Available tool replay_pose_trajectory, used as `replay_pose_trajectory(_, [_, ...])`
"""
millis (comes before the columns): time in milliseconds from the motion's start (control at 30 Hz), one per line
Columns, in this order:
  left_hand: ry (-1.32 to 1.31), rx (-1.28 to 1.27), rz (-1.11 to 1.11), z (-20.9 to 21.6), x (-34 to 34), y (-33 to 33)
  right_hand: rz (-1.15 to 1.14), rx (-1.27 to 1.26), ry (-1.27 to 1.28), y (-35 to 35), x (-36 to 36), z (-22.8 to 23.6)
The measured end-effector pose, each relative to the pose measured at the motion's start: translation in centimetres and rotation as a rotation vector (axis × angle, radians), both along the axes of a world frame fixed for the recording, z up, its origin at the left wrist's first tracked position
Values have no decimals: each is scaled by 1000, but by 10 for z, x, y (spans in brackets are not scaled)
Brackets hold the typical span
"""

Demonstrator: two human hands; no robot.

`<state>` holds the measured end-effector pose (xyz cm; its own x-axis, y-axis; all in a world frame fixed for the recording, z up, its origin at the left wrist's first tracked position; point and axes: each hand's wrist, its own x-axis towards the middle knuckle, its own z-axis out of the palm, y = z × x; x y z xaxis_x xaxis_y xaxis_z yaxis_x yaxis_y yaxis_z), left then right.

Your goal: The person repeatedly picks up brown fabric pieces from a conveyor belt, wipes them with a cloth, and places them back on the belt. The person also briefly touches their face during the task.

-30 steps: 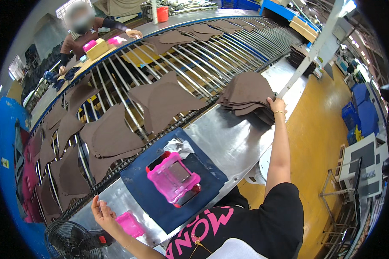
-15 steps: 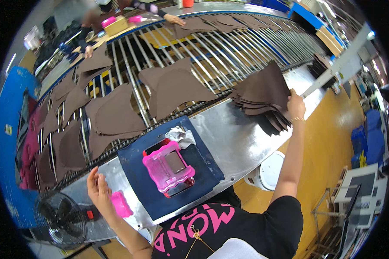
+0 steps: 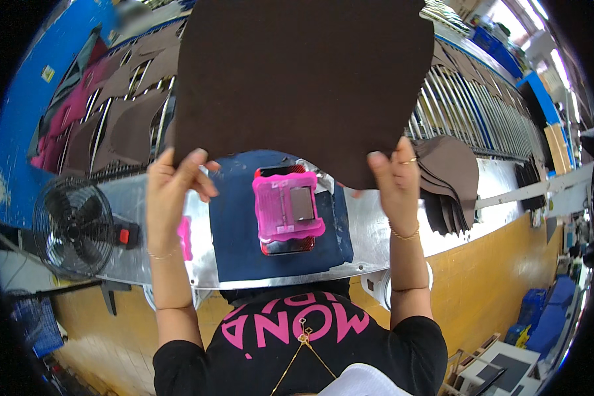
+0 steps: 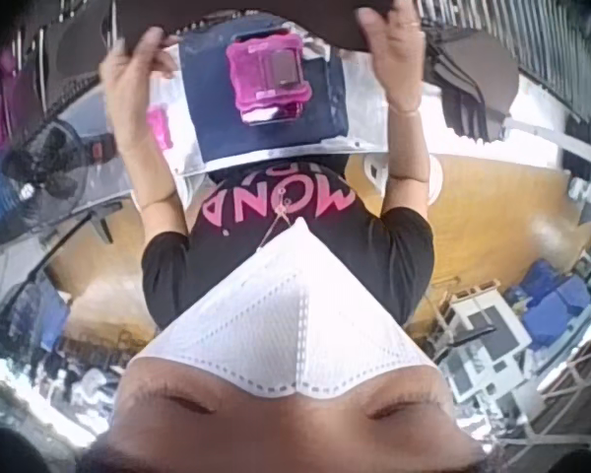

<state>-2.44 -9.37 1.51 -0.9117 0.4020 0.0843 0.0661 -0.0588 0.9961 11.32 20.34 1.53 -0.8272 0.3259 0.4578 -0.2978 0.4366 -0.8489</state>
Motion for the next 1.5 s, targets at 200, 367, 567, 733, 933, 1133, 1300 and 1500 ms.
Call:
replay_pose_trajectory(200, [256, -165, 299, 23, 11, -68, 227, 169, -91, -47, -23, -21])
replay_pose_trajectory(367, [199, -246, 344, 19, 21, -91, 230, 502, 121, -52, -27, -37])
replay_pose_trajectory(567, [188, -329, 85, -3, 26, -65, 190, 631, 68, -15, 4, -44])
replay_pose_trajectory(733, [395, -602, -191, -17, 13, -13, 11, 563, -123, 17, 53, -73])
replay_pose_trajectory(933, [825, -585, -410, -14, 18, 66, -268, 223, -321, 70, 137, -88])
replay_pose_trajectory(1133, [1009, -336, -649, -17, 30, 150, -552, -54, -134, 102, 187, -6])
replay_pose_trajectory(1300, [450, -225, -887, 75, 15, 215, -549, 209, -337, 137, 195, 39])
replay_pose_trajectory(1500, [187, -239, -706, 58, -46, 267, -565, 54, -321, 183, 161, 26])
